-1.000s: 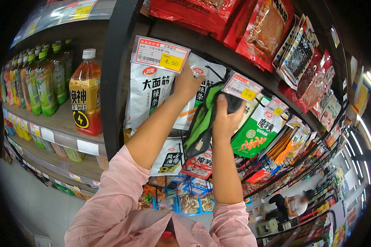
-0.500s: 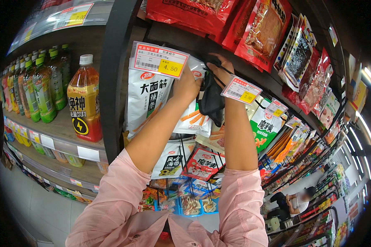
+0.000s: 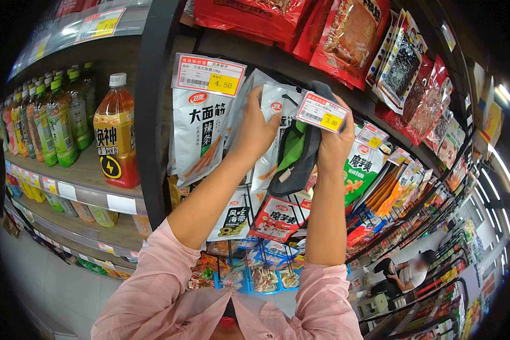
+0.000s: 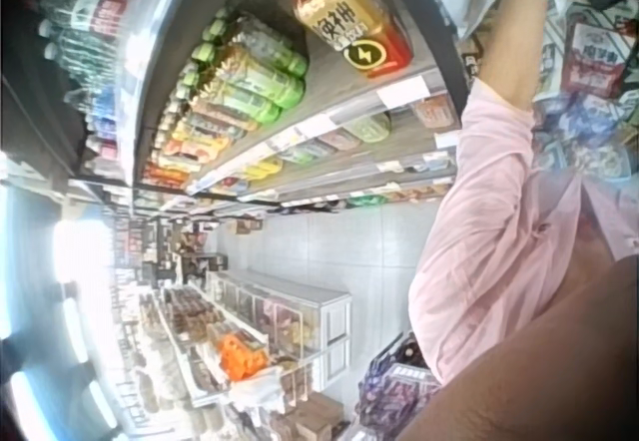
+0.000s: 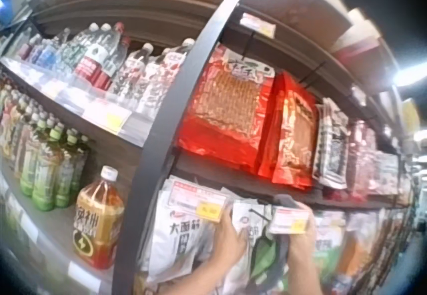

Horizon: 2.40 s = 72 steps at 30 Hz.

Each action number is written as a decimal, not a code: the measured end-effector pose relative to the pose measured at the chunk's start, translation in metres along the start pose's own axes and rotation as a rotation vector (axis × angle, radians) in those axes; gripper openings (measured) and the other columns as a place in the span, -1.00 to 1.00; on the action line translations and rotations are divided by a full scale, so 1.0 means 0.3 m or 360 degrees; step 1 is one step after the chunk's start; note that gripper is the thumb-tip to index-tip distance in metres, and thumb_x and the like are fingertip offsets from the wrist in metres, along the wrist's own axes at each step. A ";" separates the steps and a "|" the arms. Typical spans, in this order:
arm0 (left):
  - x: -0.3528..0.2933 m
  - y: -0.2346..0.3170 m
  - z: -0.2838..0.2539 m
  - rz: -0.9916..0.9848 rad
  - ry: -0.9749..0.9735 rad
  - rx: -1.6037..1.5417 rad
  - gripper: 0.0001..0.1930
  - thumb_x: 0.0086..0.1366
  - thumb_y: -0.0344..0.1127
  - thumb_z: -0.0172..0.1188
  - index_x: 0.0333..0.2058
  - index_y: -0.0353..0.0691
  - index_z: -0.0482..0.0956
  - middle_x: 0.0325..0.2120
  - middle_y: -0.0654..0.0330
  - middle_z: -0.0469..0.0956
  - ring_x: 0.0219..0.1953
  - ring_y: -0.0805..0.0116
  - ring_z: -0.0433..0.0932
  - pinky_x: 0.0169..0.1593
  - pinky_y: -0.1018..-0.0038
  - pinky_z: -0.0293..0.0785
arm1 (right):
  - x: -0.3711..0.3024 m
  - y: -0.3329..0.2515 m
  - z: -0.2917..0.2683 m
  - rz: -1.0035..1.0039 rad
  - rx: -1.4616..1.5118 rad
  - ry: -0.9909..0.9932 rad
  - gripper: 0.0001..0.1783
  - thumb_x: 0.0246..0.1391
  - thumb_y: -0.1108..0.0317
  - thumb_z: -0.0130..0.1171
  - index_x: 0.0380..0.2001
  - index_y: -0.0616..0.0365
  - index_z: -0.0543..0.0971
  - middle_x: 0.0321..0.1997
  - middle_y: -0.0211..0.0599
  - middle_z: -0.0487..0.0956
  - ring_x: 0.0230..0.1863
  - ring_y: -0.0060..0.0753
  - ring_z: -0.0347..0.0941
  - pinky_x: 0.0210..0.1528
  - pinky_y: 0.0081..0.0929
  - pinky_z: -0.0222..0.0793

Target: The person wipes down supermarket shelves with a cloth and organizes various snack packages.

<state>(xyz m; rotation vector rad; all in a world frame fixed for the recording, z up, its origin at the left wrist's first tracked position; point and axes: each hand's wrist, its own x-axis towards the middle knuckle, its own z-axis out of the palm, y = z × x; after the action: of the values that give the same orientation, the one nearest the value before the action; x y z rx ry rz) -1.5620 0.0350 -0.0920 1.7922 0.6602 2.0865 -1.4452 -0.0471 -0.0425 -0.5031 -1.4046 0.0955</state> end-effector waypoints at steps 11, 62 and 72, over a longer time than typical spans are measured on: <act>-0.005 -0.052 0.040 0.0175 0.0246 0.0266 -0.68 0.08 -0.36 0.20 -0.22 -0.43 0.42 -0.20 -0.09 0.42 -0.13 -0.11 0.37 -0.04 0.19 0.30 | -0.259 0.067 -0.078 0.0456 -0.0144 -0.0154 -0.64 0.03 0.46 0.19 -0.07 0.24 0.43 -0.19 -0.36 0.53 -0.20 -0.57 0.42 -0.12 -0.63 0.34; -0.460 0.107 -0.484 -0.0233 -0.0230 -0.0252 -0.63 0.21 -0.60 -0.05 0.02 -0.36 0.25 0.04 0.04 0.30 0.01 0.32 0.38 0.02 0.41 0.40 | 0.175 0.479 0.629 -0.0051 -0.0881 -0.0502 -0.65 -0.25 0.55 0.10 -0.28 0.07 0.57 -0.18 -0.07 0.54 -0.04 0.01 0.37 0.01 -0.26 0.30; -0.500 0.124 -0.571 -0.0236 -0.0354 -0.0142 -0.71 0.22 -0.58 -0.04 -0.06 -0.32 0.32 0.01 0.03 0.31 -0.04 0.31 0.42 -0.03 0.40 0.43 | 0.041 0.198 0.518 -0.0061 -0.0248 -0.0198 -0.62 -0.25 0.65 -0.02 -0.27 0.11 0.52 -0.11 -0.04 0.41 -0.09 0.05 0.35 0.01 -0.23 0.28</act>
<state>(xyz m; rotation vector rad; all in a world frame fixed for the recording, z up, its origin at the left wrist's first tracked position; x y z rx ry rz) -1.7029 -0.0979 -0.2171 1.8307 0.6087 1.7614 -1.5781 0.0537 -0.0419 -0.6071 -1.5502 -0.0143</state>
